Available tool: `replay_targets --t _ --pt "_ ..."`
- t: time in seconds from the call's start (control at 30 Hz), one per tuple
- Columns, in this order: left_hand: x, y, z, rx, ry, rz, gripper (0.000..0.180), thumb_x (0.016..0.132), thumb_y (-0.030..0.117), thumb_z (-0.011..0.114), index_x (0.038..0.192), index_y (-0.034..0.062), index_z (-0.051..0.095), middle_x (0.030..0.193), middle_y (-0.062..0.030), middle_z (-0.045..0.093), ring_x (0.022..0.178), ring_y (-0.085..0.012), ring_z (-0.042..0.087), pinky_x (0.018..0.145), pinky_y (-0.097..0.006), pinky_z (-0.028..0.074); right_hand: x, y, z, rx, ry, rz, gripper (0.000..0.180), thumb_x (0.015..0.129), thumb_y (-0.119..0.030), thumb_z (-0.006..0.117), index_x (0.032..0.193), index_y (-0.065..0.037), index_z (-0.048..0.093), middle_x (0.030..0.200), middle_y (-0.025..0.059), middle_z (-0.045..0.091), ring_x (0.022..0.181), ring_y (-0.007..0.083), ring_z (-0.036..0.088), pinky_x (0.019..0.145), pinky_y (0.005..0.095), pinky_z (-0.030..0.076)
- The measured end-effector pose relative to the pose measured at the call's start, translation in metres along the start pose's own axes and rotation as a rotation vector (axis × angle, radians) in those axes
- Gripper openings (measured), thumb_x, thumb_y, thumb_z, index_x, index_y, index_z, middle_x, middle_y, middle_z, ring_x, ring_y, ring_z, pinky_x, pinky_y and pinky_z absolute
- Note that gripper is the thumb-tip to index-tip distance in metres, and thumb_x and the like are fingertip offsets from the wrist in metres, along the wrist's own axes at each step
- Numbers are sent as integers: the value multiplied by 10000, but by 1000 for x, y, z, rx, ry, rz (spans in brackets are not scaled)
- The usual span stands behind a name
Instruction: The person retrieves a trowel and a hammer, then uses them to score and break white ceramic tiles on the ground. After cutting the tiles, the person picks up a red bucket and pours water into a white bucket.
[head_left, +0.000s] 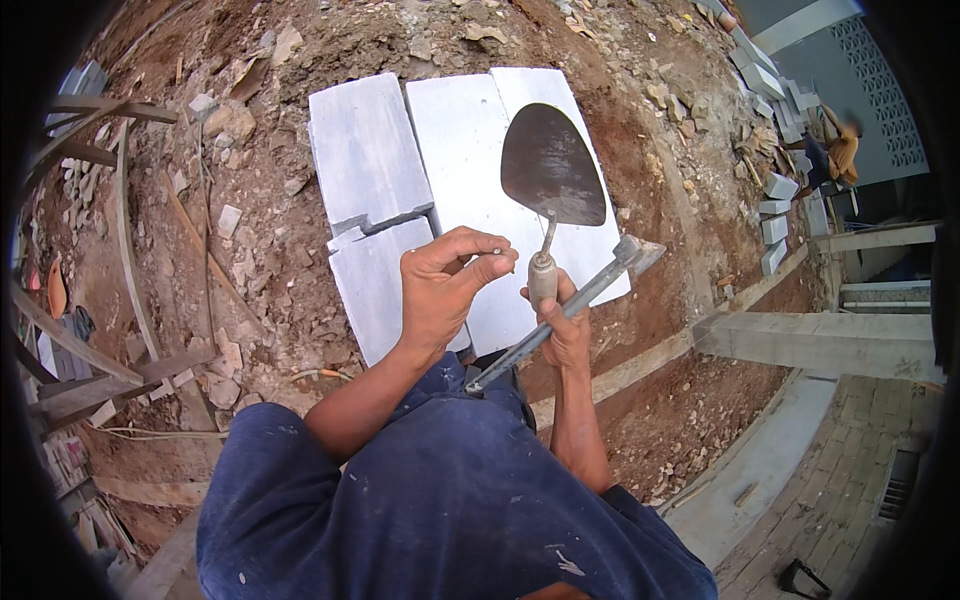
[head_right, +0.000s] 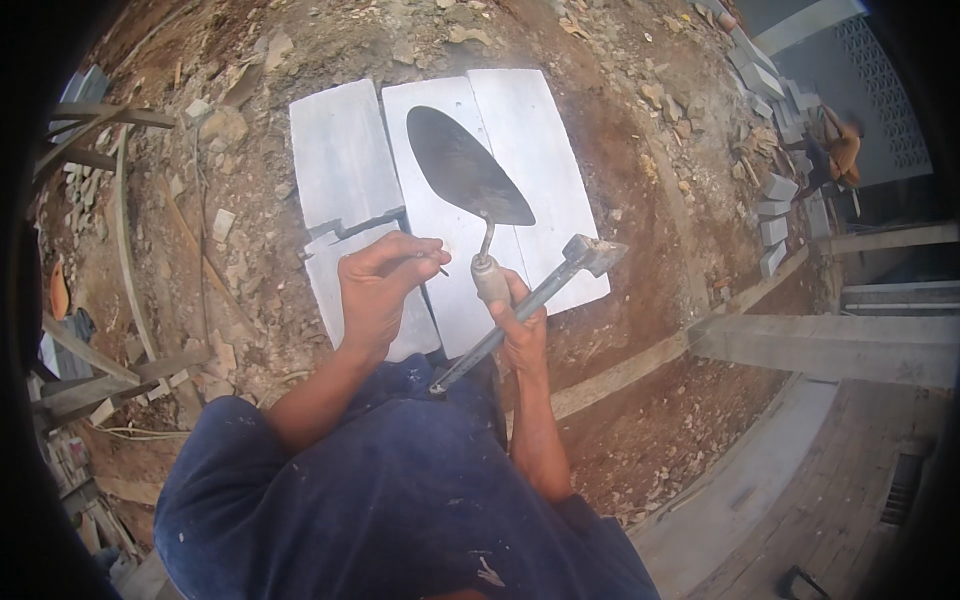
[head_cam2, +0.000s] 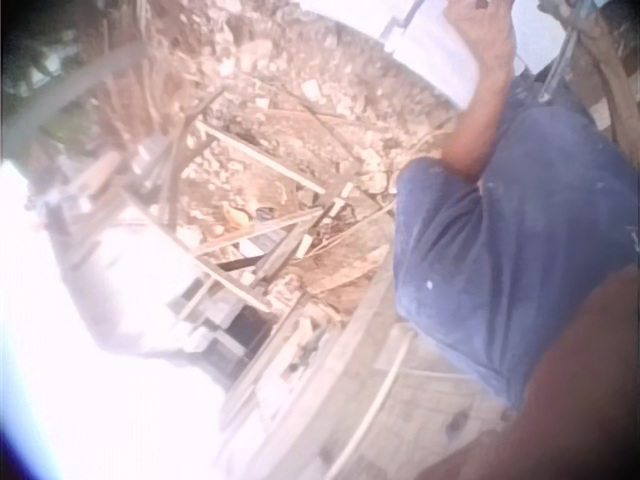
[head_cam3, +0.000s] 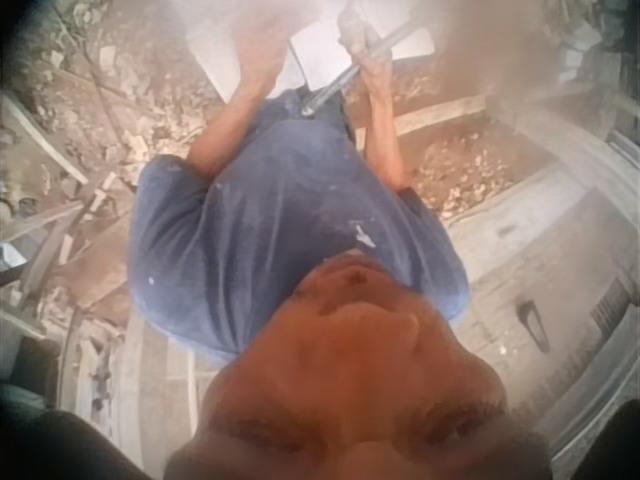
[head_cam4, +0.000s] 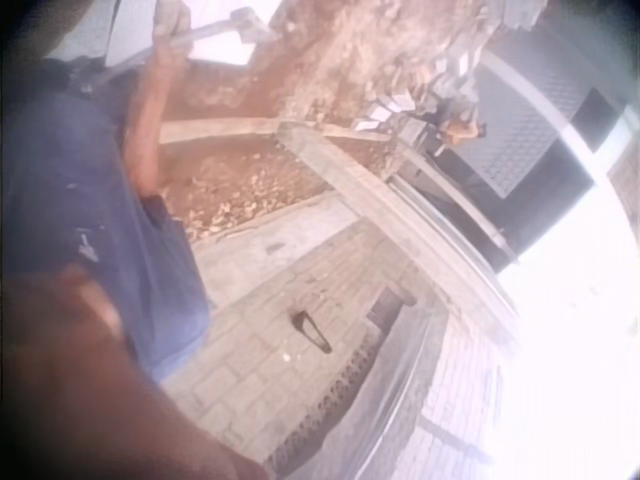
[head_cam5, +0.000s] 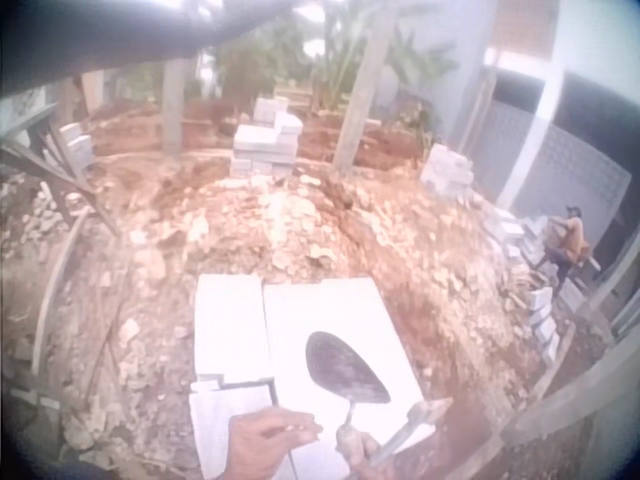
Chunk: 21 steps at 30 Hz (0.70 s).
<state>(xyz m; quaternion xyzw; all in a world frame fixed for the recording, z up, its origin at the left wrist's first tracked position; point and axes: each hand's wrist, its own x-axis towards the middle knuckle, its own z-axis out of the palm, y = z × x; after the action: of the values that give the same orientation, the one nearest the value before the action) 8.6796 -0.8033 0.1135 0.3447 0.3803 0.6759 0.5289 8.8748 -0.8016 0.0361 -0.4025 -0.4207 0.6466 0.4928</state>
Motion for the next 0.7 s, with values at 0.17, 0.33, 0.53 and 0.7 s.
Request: replay_targets --t 0.17,0.33,0.53,0.7 --pt "4 -6 14 -49 34 19 109 813 -20 721 921 -23 710 873 -101 700 824 -142 663 760 -263 539 -1 4 0 -27 33 -13 558 814 -302 752 1223 29 566 1146 74 593 1041 167 559 950 347 438" --pt "7 -10 12 98 1 90 88 814 -33 713 900 -27 701 859 -93 694 823 -143 658 763 -268 528 -3 1 6 -37 69 -25 551 815 -257 753 1244 29 558 1116 61 602 1020 144 549 916 310 429" --pt "8 -11 14 221 11 175 80 793 -16 734 872 -12 728 836 -98 703 775 -133 658 684 -249 523 -4 6 6 -29 98 -38 552 815 -179 745 1274 46 536 1116 58 598 1004 124 540 877 270 420" --pt "10 -12 15 316 -12 242 80 789 7 736 861 -20 714 824 -92 697 778 -137 642 700 -257 496 -4 8 5 1 80 -35 554 813 -179 746 1270 54 536 1129 61 599 1008 123 541 877 265 416"
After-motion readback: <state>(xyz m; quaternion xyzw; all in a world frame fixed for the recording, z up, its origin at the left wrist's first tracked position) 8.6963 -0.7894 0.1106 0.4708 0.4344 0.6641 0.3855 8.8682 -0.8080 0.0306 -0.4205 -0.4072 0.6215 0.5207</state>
